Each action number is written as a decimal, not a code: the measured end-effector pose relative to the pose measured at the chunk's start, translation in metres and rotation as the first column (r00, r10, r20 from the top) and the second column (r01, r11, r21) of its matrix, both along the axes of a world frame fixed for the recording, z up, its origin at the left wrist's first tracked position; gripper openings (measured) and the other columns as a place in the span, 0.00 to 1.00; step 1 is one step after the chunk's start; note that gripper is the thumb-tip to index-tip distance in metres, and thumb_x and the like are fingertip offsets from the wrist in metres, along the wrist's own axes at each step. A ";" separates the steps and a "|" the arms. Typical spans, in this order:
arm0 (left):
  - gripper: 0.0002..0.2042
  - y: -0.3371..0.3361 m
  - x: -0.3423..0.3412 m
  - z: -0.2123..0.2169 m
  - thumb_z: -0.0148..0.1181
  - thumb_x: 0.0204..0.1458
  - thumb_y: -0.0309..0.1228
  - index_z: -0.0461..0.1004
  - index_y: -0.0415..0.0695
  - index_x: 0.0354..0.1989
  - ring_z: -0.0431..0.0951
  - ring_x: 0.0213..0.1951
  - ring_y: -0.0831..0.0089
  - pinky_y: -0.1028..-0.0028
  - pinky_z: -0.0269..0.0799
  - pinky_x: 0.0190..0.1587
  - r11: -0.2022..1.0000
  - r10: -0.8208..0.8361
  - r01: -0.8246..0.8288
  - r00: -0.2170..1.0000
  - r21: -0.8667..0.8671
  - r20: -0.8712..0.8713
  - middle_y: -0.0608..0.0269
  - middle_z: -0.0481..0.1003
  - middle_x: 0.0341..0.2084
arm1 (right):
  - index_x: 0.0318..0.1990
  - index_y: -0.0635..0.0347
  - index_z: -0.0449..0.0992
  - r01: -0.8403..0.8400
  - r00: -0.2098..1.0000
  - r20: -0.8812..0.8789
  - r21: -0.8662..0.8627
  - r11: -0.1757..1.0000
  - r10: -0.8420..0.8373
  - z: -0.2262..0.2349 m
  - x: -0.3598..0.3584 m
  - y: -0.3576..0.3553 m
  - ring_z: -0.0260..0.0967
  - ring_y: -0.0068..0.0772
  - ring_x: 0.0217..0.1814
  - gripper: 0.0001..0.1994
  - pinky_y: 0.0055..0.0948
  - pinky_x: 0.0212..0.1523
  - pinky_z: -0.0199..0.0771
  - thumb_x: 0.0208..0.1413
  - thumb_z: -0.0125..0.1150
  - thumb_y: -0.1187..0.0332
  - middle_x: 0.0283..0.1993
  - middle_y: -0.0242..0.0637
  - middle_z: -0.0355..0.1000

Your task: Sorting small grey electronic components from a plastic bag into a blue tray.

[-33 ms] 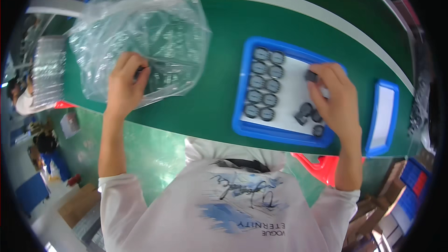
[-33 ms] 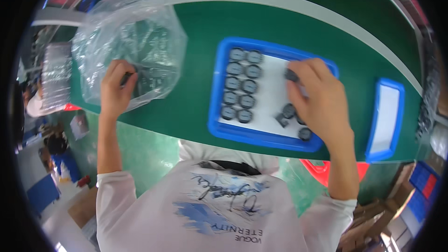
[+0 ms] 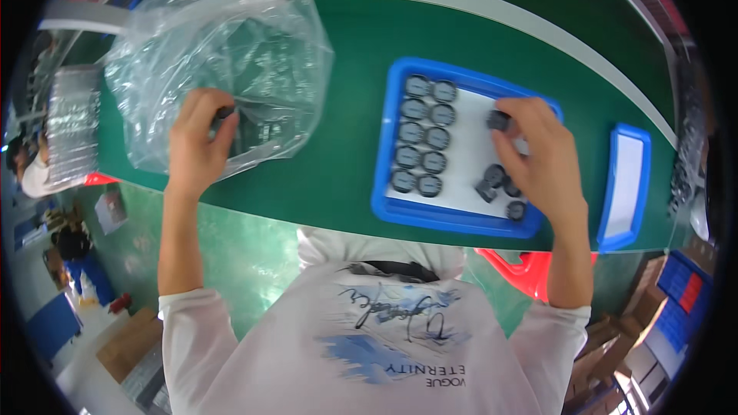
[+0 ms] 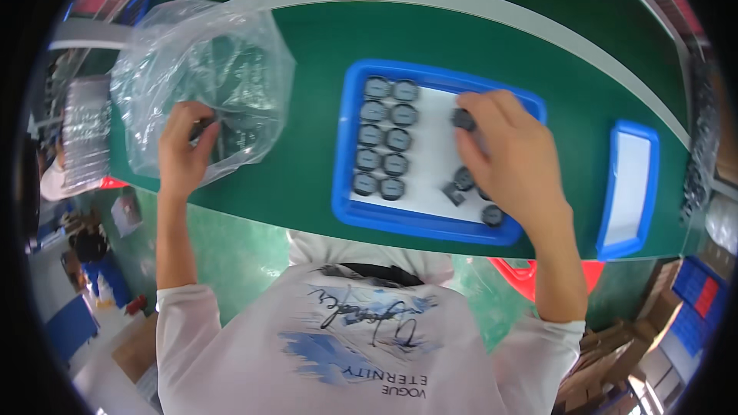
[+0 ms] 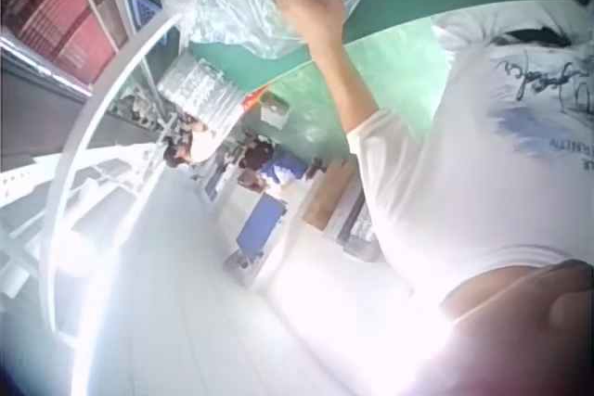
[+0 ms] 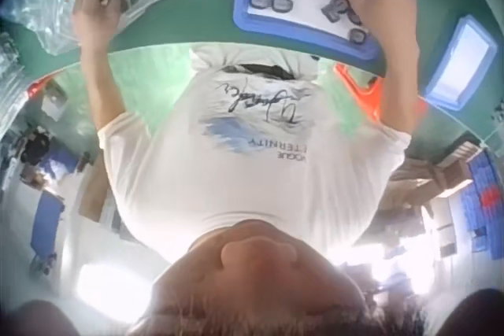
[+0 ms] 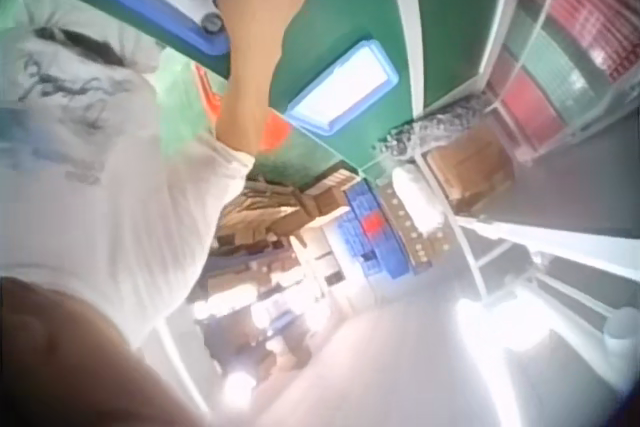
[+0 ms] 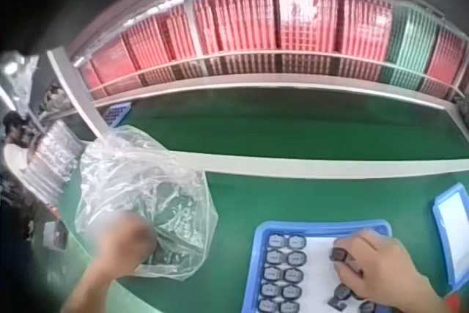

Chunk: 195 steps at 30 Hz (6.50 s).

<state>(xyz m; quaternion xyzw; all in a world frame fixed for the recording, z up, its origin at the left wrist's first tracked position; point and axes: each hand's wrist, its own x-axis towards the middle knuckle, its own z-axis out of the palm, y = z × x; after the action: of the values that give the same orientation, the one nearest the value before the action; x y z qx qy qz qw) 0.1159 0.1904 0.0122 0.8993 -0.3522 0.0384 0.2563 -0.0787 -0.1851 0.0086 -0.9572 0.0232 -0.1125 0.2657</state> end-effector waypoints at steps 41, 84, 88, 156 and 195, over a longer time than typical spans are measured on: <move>0.05 -0.225 -0.052 -0.025 0.69 0.41 0.27 0.80 0.39 0.24 0.69 0.46 0.59 0.61 0.65 0.47 0.798 -0.563 0.599 0.780 -0.066 0.272 0.60 0.71 0.32 | 0.40 0.60 0.79 0.032 0.992 0.127 -0.153 0.988 -0.013 -0.021 0.002 -0.006 0.72 0.42 0.44 0.10 0.38 0.42 0.75 0.49 0.69 0.73 0.41 0.37 0.71; 0.09 -0.207 -0.108 -0.003 0.61 0.51 0.24 0.74 0.44 0.41 0.74 0.36 0.56 0.60 0.72 0.40 0.609 -0.714 0.787 0.492 -0.095 -0.499 0.57 0.73 0.27 | 0.42 0.59 0.79 -0.187 0.980 -0.113 -0.222 0.957 0.166 0.003 -0.054 -0.034 0.64 0.48 0.58 0.16 0.49 0.62 0.65 0.40 0.68 0.77 0.43 0.38 0.70; 0.08 -0.217 -0.095 0.012 0.60 0.52 0.24 0.74 0.43 0.40 0.76 0.36 0.56 0.59 0.72 0.41 0.651 -0.713 0.740 0.521 -0.168 -0.469 0.56 0.74 0.28 | 0.39 0.60 0.78 -0.096 0.994 -0.056 -0.145 0.985 0.089 0.003 -0.047 -0.037 0.64 0.48 0.57 0.14 0.52 0.65 0.64 0.40 0.69 0.76 0.41 0.38 0.69; 0.17 -0.207 -0.078 -0.015 0.72 0.38 0.27 0.81 0.43 0.40 0.71 0.43 0.59 0.62 0.69 0.48 0.700 -0.714 0.708 0.691 0.095 0.114 0.63 0.74 0.37 | 0.34 0.56 0.79 -0.256 0.964 -0.113 -0.137 0.957 0.241 -0.001 -0.047 -0.007 0.67 0.40 0.42 0.11 0.38 0.46 0.70 0.45 0.72 0.66 0.32 0.34 0.71; 0.09 -0.167 -0.052 -0.011 0.70 0.42 0.28 0.83 0.44 0.34 0.69 0.46 0.59 0.59 0.65 0.48 0.724 -0.682 0.689 0.722 -0.029 0.119 0.60 0.74 0.40 | 0.38 0.57 0.76 -0.027 0.995 0.091 -0.151 0.988 0.042 -0.015 -0.012 0.013 0.71 0.43 0.43 0.14 0.40 0.45 0.73 0.45 0.74 0.65 0.36 0.37 0.72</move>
<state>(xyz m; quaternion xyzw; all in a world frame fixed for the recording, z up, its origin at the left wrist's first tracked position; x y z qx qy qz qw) 0.0640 0.0239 0.0011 0.6926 -0.6704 -0.0019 0.2662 -0.0911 -0.1721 -0.0069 -0.9684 -0.0144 -0.1542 0.1957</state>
